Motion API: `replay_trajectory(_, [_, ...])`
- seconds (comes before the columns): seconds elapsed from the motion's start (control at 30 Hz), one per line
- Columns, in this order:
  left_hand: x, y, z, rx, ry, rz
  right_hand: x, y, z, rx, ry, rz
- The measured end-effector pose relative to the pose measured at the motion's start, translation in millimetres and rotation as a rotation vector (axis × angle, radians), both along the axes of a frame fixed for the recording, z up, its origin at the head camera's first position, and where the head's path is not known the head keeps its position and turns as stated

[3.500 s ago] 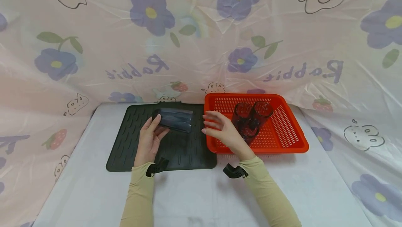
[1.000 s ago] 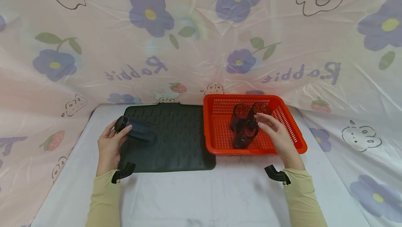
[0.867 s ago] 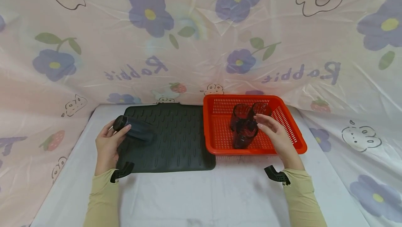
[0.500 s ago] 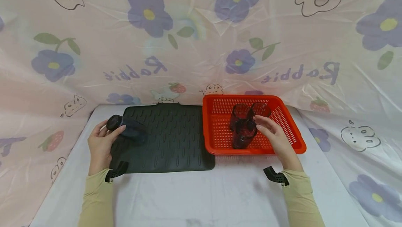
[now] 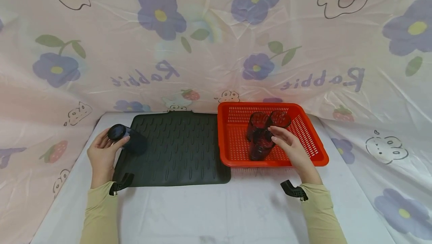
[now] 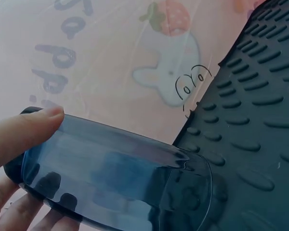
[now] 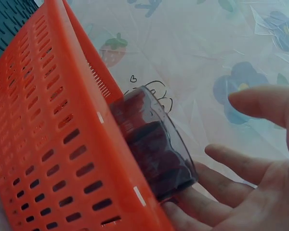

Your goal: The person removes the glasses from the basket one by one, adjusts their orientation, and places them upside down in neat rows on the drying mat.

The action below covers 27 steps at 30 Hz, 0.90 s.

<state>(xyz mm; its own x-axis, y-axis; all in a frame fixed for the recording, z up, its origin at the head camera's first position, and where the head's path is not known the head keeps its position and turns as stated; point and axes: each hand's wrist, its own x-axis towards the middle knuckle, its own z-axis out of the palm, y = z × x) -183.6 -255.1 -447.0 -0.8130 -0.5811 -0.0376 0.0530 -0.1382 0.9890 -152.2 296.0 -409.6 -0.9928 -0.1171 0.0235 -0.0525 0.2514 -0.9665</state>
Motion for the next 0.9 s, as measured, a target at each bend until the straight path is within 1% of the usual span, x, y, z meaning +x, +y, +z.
replay_trajectory(0.13, [0.4, -2.2, 0.5, 0.003, 0.004, 0.005, 0.6, -1.1, -0.3, -0.007, 0.007, 0.001])
replay_trajectory(0.27, [0.3, -3.4, 2.0, 0.002, -0.002, -0.006, 1.2, -2.1, 1.0, 0.003, 0.006, -0.001])
replay_trajectory(0.53, [-2.6, -4.6, 0.4, -0.008, -0.006, -0.020, 0.9, -3.1, 0.9, 0.013, 0.009, -0.003])
replay_trajectory(0.77, [-5.3, -4.9, 0.8, 0.043, 0.021, -0.036, -0.7, -3.1, -1.5, 0.011, 0.009, -0.007])
replay_trajectory(0.9, [-7.2, -4.3, -0.4, 0.018, 0.016, -0.042, -0.3, -4.0, -1.5, -0.003, 0.006, -0.008])
